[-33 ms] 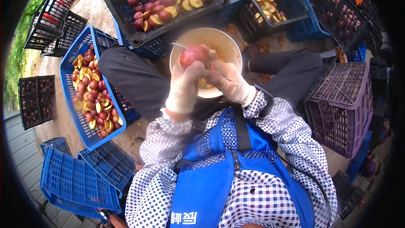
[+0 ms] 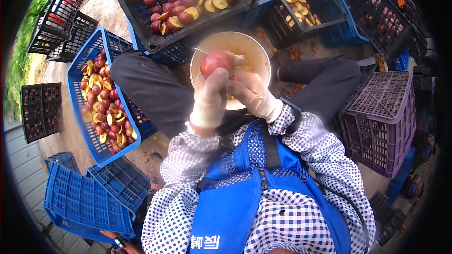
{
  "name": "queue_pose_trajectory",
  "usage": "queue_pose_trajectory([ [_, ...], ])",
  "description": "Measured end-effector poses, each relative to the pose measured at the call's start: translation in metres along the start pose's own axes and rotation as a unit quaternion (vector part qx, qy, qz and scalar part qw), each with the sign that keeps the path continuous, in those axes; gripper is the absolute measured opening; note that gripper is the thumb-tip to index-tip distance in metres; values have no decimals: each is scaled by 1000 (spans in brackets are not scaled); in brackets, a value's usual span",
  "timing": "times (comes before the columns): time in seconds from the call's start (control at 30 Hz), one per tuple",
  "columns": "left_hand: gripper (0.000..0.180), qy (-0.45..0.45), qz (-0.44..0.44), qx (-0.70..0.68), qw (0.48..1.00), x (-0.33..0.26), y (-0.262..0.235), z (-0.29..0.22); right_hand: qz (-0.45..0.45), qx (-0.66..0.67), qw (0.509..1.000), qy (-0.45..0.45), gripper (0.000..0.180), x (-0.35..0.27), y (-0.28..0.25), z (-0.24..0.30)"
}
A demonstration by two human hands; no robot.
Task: The recorder uses a hand pitting tool to remove pits from plums and then places the pitted halves into a bowl.
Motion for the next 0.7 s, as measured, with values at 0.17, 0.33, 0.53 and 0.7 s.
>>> queue_pose_trajectory([
  [0.17, 46, 23, 2, 493, 870, 4, 0, -41, 115, 6, 990, 78, 32, 1, -10, 6],
  [0.33, 58, -62, 78, 60, 993, 1, 0, -10, 31, 69, 997, 28, 38, -2, -7, 14],
  [0.53, 56, -52, 35, 313, 948, 0, 3, -33, 113, 48, 992, 42, 31, -4, -19, -10],
  [0.7, 56, -30, 74, 460, 885, 8, -6, -54, 127, 26, 980, 151, 28, -9, -36, -7],
])
Point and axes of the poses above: each hand's wrist, its own x-axis towards the middle knuckle, its own y-axis out of the palm, z = x × y, the point moved 6 cm from there along x, towards the middle knuckle, and after that the axes turned 6 degrees about -x, right-handed, at the moved point
